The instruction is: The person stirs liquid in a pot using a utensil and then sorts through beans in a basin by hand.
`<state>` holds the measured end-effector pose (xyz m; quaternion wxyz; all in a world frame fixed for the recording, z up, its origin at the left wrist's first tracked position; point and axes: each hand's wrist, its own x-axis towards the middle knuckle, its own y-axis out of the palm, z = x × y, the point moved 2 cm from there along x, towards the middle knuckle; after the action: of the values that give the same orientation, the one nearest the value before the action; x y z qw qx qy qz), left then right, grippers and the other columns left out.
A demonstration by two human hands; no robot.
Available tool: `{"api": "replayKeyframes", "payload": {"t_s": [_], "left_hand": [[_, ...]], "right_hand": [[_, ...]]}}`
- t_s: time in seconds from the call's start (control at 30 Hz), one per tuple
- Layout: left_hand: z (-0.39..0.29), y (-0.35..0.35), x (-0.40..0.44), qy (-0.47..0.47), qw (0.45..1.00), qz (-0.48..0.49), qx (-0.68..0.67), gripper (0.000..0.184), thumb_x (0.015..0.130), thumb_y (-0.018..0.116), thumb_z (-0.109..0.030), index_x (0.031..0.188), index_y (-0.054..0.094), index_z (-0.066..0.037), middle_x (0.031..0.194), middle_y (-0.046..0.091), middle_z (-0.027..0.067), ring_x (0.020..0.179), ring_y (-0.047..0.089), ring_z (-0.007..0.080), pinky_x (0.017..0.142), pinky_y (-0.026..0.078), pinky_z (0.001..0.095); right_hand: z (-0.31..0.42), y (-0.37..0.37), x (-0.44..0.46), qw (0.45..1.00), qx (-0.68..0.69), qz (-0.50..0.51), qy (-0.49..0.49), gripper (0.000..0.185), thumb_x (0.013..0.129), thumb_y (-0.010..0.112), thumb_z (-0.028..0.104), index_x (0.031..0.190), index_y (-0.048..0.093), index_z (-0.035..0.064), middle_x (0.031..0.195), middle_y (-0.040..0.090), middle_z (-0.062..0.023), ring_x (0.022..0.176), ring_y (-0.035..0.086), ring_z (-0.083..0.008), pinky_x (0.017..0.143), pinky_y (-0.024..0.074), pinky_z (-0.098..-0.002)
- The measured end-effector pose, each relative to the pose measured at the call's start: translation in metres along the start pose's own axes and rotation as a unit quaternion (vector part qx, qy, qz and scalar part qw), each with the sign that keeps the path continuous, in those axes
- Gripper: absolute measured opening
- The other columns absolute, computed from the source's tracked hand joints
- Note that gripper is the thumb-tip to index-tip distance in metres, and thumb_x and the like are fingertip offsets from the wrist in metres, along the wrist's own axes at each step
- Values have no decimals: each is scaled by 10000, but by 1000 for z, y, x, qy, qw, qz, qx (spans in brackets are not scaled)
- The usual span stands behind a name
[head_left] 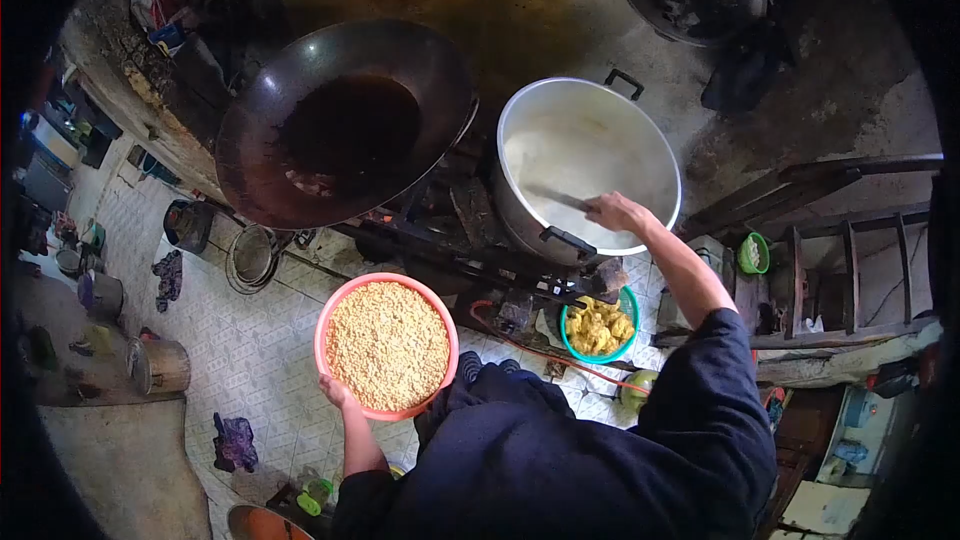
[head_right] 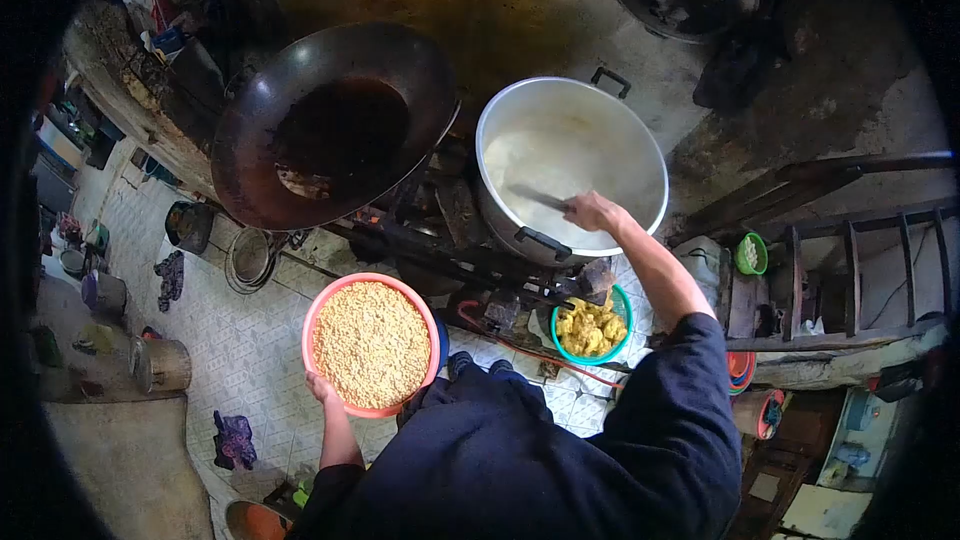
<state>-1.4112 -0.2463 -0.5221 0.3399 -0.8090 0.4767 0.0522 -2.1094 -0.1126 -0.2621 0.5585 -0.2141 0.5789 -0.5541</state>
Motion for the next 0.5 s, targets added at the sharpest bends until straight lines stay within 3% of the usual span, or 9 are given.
{"api": "replayKeyframes", "payload": {"t_s": [0.1, 0.2, 0.23, 0.3, 0.43, 0.47, 0.5], "left_hand": [[-27, -1, -34, -34, 997, -27, 57, 605, 892, 266, -514, 1257, 420, -58, 1251, 460, 218, 1110, 463, 376, 937, 355, 426], [-45, -6, -49, -39, 995, -46, 80, 624, 888, 246, -534, 1250, 424, -57, 1241, 464, 227, 1105, 462, 390, 932, 354, 433], [-46, -6, -51, -48, 994, -46, 87, 633, 889, 238, -536, 1244, 426, -47, 1235, 469, 228, 1103, 465, 388, 932, 355, 430], [-31, -3, -37, -35, 997, -33, 56, 635, 894, 231, -528, 1242, 419, -32, 1233, 470, 227, 1105, 466, 386, 931, 358, 429], [-33, -4, -39, -31, 999, -22, -11, 666, 909, 231, -525, 1242, 397, 27, 1259, 442, 234, 1114, 469, 366, 949, 363, 423], [-30, -2, -37, -32, 999, -25, -16, 666, 909, 231, -525, 1242, 397, 27, 1259, 442, 234, 1114, 469, 366, 949, 363, 423], [-16, 3, -26, -3, 994, -10, -109, 650, 917, 241, -503, 1243, 392, 38, 1259, 442, 224, 1112, 471, 344, 949, 365, 407]], "right_hand": [[0, -15, -47, 997, -23, 64, -21, 387, 811, 547, 344, 1141, 568, 144, 1008, 627, -134, 873, 603, -340, 765, 485, -398], [-11, -42, -81, 982, -43, 173, 68, 434, 789, 577, 376, 1170, 563, 169, 1012, 633, -114, 864, 615, -275, 729, 497, -367], [-31, -45, -86, 985, -77, 155, -3, 435, 761, 595, 362, 1153, 580, 175, 962, 645, -106, 772, 623, -247, 657, 508, -347], [-35, -68, -100, 964, -84, 213, 134, 415, 734, 597, 346, 1104, 612, 158, 943, 650, -103, 784, 625, -244, 653, 506, -346], [-51, -70, -90, 958, -132, 179, 182, 400, 722, 606, 313, 1076, 620, 127, 799, 654, -137, 683, 631, -249, 593, 492, -386], [-94, -47, -69, 969, -157, 120, 151, 388, 710, 595, 298, 1045, 628, 107, 803, 652, -143, 704, 633, -262, 603, 496, -388], [-118, -32, -52, 977, -167, 63, 116, 376, 701, 585, 282, 1019, 634, 88, 816, 650, -153, 729, 634, -277, 621, 500, -396]]}}
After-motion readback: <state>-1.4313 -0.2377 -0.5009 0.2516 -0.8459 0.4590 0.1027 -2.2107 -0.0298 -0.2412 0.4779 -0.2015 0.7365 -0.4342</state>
